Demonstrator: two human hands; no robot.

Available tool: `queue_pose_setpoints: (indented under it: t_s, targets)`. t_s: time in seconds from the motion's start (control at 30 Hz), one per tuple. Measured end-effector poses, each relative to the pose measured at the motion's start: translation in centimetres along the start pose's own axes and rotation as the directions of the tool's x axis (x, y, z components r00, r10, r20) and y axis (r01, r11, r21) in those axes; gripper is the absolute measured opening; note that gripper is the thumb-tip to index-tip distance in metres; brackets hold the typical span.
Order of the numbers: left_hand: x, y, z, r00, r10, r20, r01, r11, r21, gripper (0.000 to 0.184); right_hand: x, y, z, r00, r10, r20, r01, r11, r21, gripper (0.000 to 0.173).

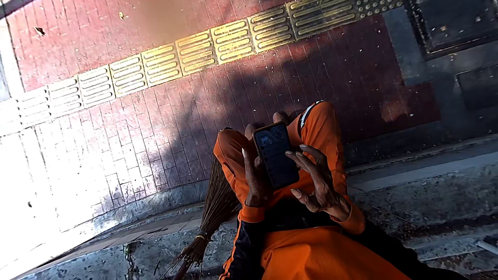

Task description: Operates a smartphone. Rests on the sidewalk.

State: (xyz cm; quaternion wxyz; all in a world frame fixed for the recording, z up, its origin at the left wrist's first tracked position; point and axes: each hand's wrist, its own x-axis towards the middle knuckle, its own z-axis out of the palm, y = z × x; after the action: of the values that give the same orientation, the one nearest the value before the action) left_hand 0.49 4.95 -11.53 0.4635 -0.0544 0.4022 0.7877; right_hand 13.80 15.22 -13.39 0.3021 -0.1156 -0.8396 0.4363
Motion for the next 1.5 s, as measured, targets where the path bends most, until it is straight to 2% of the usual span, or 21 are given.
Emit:
queue_pose_setpoints:
  t_s: [0.17,0.43,0.6,0.8,0.97,1.27,1.5]
  targets:
    - [0.1,0.1,-0.4,0.995,-0.017,0.101,0.019,1.0,-0.022,0.096,-0.1,0.3,-0.7,0.998,0.027,-0.056,-0.022,0.995,0.093,0.064]
    - [0.2,0.0,-0.6,0.997,-0.016,0.077,0.018,0.999,-0.033,0.096,-0.5,0.2,-1.2,0.999,0.01,-0.049,-0.006,0.997,0.08,0.063]
    - [0.0,0.1,-0.2,1.0,-0.006,0.009,0.006,1.0,0.006,0.093,-0.5,0.2,-1.3,0.999,0.005,-0.051,0.0,0.995,0.095,0.061]
    - [0.0,0.1,-0.1,1.0,0.004,0.023,-0.003,1.0,-0.015,0.093,-0.5,0.0,-1.3,0.999,-0.005,-0.041,0.01,0.992,0.124,0.061]
    - [-0.1,0.2,0.1,0.999,0.017,-0.034,-0.017,1.0,0.002,0.093,-1.1,-0.4,-1.1,1.0,0.002,-0.028,0.001,0.995,0.096,0.061]
    - [0.0,0.2,-0.2,0.999,0.006,0.031,-0.005,0.999,-0.032,0.095,-1.7,-0.3,-0.6,1.0,-0.015,-0.008,0.016,0.994,0.107,0.059]
    - [-0.1,0.3,0.2,0.999,0.032,-0.018,-0.032,0.999,-0.009,0.093,-1.8,-0.3,-0.5,0.999,-0.03,-0.03,0.032,0.996,0.083,0.057]
